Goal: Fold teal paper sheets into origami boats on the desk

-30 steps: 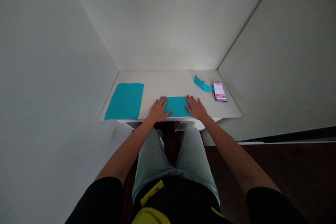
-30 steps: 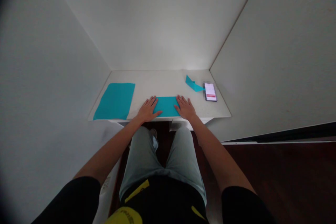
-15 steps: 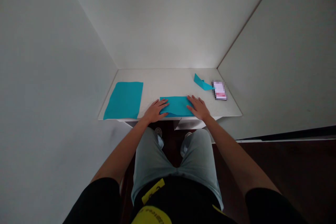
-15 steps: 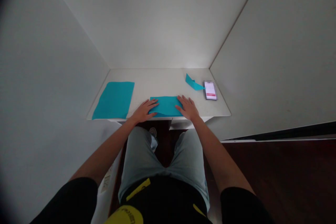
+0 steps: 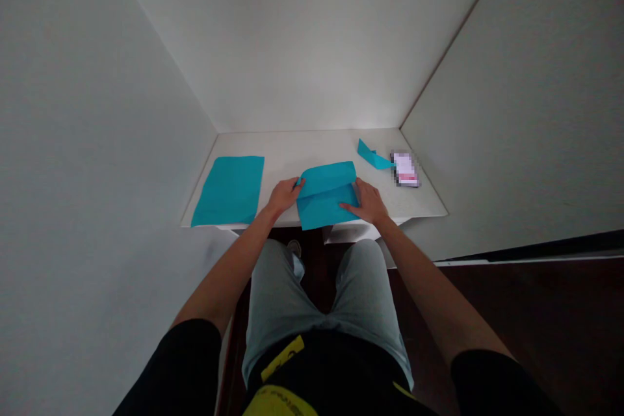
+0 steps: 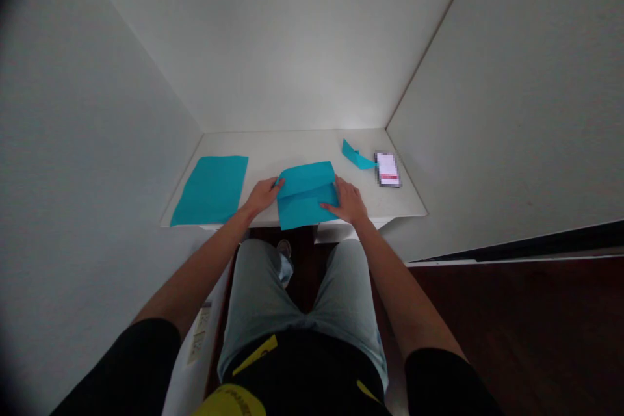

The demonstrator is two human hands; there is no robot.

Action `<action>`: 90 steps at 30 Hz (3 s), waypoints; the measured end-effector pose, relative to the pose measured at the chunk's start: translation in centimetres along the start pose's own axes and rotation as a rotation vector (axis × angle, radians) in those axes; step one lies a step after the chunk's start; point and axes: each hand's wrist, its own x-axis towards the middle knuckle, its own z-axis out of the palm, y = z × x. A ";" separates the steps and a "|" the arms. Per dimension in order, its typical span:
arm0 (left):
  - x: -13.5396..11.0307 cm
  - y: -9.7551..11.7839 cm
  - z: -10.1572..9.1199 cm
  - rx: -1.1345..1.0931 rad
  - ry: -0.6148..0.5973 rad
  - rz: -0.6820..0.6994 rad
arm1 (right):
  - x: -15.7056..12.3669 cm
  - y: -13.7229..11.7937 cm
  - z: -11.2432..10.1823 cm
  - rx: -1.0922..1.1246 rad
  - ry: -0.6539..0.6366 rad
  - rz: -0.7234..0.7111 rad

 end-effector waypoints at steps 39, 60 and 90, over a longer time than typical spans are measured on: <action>5.5 4.2 5.3 0.372 0.057 0.135 | -0.3 -1.3 -0.7 -0.114 -0.096 -0.043; 11.3 4.1 6.4 0.498 -0.115 0.406 | -0.6 -1.1 -0.1 -0.117 -0.043 -0.035; 6.8 5.6 8.1 0.323 0.049 0.188 | -0.6 -1.2 -0.3 -0.143 -0.051 -0.054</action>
